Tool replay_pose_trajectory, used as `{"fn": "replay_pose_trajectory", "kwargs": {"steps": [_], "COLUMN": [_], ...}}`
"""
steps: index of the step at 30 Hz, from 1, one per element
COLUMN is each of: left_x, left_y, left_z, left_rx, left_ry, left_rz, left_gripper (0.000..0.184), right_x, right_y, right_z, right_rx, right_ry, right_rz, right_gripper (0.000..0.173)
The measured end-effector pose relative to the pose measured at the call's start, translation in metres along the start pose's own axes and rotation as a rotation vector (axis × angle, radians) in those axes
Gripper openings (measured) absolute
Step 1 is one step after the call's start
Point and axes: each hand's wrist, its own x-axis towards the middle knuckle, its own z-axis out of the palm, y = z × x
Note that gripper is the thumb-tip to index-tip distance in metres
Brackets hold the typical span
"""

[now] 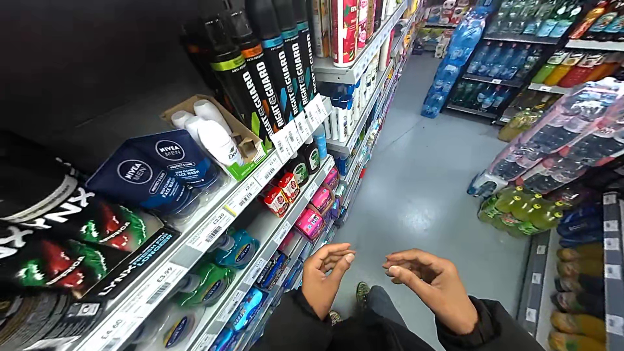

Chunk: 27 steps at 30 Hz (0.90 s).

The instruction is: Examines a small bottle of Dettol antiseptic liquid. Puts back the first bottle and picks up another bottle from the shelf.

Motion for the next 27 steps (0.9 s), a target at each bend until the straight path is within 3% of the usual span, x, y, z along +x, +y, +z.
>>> {"fn": "replay_pose_trajectory", "kwargs": {"steps": [4, 9, 14, 21, 27], "left_x": [0.008, 0.043, 0.109, 0.223, 0.283], "left_y": [-0.005, -0.01, -0.014, -0.015, -0.03], "left_z": [0.0, 0.009, 0.019, 0.015, 0.013], "left_rx": [0.07, 0.129, 0.278, 0.56, 0.732], "left_ry": [0.095, 0.193, 0.38, 0.518, 0.713], "left_rz": [0.17, 0.17, 0.162, -0.103, -0.209], "left_gripper": [0.019, 0.022, 0.022, 0.073, 0.068], "right_x": [0.016, 0.053, 0.097, 0.148, 0.181], "right_y": [0.007, 0.013, 0.024, 0.053, 0.07], "right_z": [-0.005, -0.033, -0.074, -0.123, -0.162], "right_rx": [0.038, 0.04, 0.042, 0.103, 0.128], "right_ry": [-0.052, -0.082, -0.099, -0.163, -0.203], "right_rz": [0.004, -0.008, -0.014, 0.002, 0.012], "right_gripper": [0.022, 0.023, 0.024, 0.023, 0.024]}}
